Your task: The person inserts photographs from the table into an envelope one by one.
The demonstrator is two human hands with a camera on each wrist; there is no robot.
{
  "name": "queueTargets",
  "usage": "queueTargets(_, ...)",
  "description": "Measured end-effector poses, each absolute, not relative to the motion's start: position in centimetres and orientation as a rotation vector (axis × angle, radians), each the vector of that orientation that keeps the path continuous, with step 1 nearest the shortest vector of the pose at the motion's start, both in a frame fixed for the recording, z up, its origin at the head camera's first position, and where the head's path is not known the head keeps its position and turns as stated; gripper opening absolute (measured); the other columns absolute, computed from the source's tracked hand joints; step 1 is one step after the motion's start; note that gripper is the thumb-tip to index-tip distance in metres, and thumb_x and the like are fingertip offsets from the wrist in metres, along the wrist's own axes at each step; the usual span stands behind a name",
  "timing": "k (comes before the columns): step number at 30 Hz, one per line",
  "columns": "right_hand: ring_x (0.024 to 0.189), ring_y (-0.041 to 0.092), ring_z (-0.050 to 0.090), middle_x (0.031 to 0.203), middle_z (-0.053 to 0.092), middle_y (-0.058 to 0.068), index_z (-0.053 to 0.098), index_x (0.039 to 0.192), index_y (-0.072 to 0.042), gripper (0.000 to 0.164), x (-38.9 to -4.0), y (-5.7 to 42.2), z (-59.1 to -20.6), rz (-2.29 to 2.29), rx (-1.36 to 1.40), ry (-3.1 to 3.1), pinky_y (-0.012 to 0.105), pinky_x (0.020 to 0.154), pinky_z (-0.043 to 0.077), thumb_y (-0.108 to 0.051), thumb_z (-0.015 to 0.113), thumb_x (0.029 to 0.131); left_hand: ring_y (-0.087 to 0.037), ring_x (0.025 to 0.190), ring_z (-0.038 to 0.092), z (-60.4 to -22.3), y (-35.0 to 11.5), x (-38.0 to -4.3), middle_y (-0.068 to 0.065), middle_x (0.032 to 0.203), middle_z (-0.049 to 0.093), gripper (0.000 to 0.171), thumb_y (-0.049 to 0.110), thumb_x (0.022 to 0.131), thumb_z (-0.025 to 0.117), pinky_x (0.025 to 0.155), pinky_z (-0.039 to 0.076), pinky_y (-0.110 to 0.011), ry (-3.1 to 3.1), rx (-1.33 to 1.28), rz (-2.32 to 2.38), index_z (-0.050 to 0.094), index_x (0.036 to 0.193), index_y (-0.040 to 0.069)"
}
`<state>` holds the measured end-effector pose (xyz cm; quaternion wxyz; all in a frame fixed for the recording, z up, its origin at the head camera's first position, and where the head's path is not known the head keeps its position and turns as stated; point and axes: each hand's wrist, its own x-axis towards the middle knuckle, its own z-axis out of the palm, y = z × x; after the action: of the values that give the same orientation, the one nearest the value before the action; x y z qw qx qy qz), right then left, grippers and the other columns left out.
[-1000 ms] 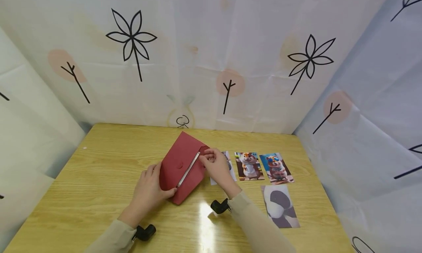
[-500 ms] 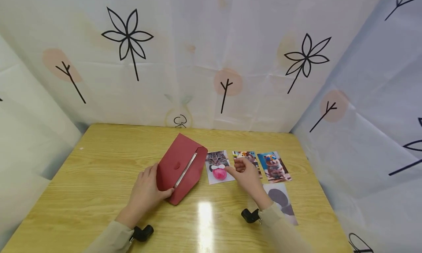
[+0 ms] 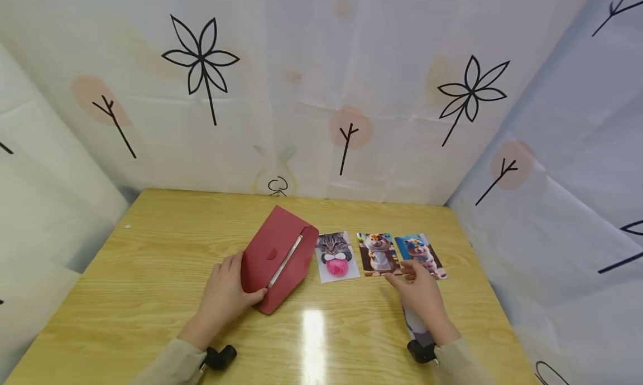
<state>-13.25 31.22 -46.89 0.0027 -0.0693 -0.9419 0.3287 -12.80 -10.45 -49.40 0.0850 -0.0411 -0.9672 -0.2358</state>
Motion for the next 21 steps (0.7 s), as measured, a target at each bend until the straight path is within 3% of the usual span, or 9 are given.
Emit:
queueTargets(5,0.109,0.039,0.055,0.124,0.054,0.025,0.045,0.137,0.002,0.079,-12.2,33.3,-46.6,0.983,-0.275,-3.015,0.051,0.083,0.049,-0.055,0.065,0.086,-0.040,0.107,0.047,-49.4,-10.3,-12.7,-0.022,0.130,0.048,0.106,0.052,0.066,0.081,0.091,0.043,-0.049,-2.874,-0.124,-0.701,0.036,0.142,-0.006)
queueTargets(13,0.116,0.049,0.045,0.132,0.044,0.034,0.036,0.139,0.009,0.095,-11.2,36.7,-47.0,0.887,-0.364,-3.114,0.058,0.089,0.042,-0.060,0.067,0.082,-0.039,0.106,0.047,-49.3,-10.4,-12.5,-0.021,0.129,0.049,0.103,0.052,0.066,0.081,0.090,0.044,-0.048,-2.866,-0.129,-0.677,0.038,0.140,-0.006)
queueTargets(21,0.113,0.056,0.044,0.125,0.043,0.043,0.036,0.131,0.019,0.103,-12.2,37.7,-46.9,0.802,-0.382,-3.209,0.060,0.085,0.043,-0.062,0.071,0.076,-0.038,0.106,0.047,-49.3,-10.7,-12.4,-0.021,0.129,0.049,0.103,0.051,0.066,0.082,0.089,0.044,-0.049,-2.858,-0.099,-0.667,0.038,0.140,-0.006)
